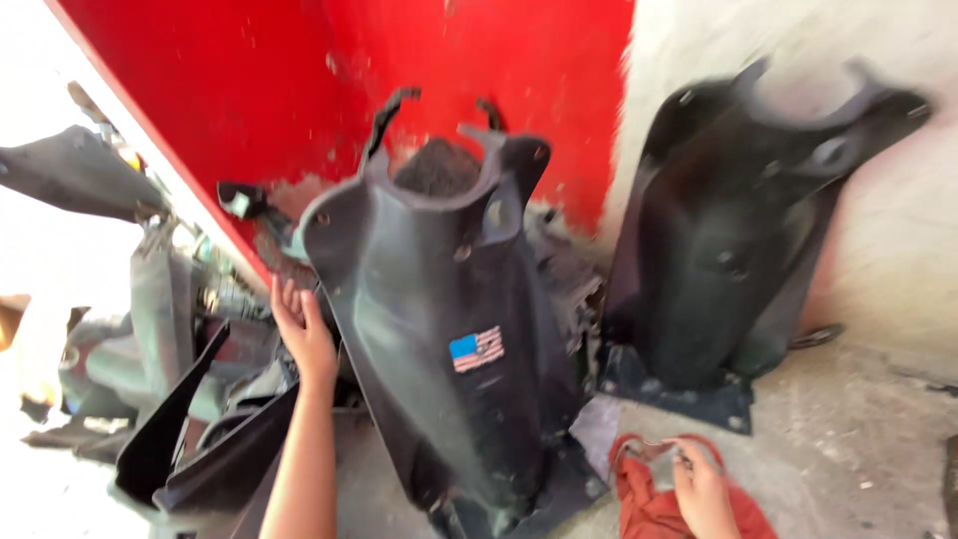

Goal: The person sands a black motorcycle part with a sanding block, first while standing and then while sitting on the floor. They hold the part with one hand and sand the surface with the other.

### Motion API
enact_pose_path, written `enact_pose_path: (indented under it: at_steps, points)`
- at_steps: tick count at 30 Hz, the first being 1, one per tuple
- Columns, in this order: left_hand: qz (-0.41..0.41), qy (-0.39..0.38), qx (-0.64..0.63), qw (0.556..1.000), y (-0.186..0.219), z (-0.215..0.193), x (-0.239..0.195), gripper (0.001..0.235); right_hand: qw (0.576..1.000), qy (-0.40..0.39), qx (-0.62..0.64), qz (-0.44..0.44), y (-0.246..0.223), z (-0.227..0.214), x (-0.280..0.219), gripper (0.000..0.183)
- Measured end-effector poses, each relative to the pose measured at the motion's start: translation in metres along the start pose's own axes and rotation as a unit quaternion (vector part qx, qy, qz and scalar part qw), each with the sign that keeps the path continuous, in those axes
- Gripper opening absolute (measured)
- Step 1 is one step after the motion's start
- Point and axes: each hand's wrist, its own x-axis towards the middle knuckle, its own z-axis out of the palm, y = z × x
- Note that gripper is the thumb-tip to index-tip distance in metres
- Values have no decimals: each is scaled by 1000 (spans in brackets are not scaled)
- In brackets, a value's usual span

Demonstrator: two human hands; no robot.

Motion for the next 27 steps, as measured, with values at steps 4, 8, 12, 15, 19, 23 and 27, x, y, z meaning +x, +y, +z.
enact_pose_path:
  at_steps: [4, 8, 12, 15, 19, 23, 27]
  points:
    - [-7, -82, -47, 995, 61, 26, 45, 65, 995, 10, 70, -74, -50, -31, 32, 30]
    - [-24, -144, 174, 974, 128, 32, 48, 46, 979, -77, 189, 18, -177, -30, 41, 31]
    - [76, -175, 238, 952, 204, 38, 19, 38, 984, -103, 125, -69, -350, -41, 9, 32]
    - [244, -169, 307, 904, 260, 45, -8, 34, 975, -149, 89, -140, -410, -30, -6, 34]
    - [262, -234, 319, 880, 337, 51, -48, 34, 970, -158, 56, -176, -464, -16, -40, 58]
    - [363, -290, 288, 837, 384, 54, -80, 44, 969, -111, 63, -212, -472, 8, -63, 83]
    - [383, -342, 281, 811, 418, 53, -116, 50, 938, -22, 82, -336, -452, 37, -84, 77]
